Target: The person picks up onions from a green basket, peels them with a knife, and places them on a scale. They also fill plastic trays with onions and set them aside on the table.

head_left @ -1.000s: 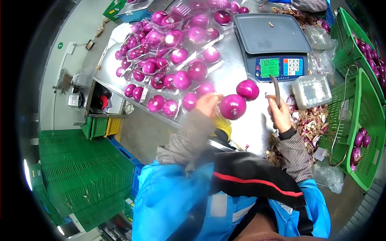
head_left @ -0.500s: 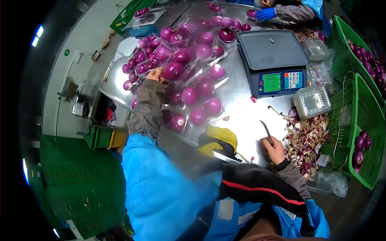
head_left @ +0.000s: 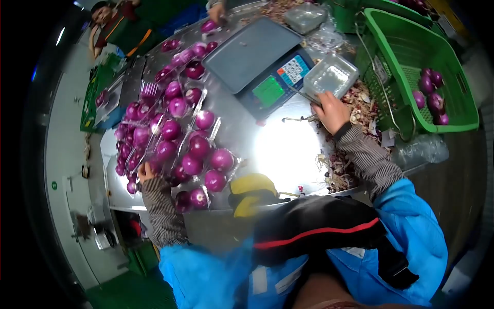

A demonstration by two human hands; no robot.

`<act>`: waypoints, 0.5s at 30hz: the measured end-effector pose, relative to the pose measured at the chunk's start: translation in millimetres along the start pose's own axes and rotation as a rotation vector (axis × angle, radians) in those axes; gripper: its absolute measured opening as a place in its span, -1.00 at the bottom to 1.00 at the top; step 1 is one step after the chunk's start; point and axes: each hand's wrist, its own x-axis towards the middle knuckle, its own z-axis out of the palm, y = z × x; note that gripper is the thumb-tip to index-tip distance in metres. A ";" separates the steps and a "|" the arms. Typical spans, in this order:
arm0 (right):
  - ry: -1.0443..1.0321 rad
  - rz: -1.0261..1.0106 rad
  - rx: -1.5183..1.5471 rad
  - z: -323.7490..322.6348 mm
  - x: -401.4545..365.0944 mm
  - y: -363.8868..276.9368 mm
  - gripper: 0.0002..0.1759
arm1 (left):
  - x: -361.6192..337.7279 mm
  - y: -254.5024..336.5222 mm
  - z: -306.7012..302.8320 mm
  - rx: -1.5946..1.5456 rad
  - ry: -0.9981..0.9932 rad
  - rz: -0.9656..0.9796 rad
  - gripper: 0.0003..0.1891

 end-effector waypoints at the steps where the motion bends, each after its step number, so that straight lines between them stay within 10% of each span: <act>1: 0.008 -0.011 -0.107 4.9 10.7 9.1 -0.73 | -23.1 22.5 2.6 0.118 0.076 0.155 -0.45; 15: -0.504 0.158 -0.107 -7.1 58.4 61.1 -0.53 | -213.6 117.7 98.7 -0.112 -0.253 0.405 -0.71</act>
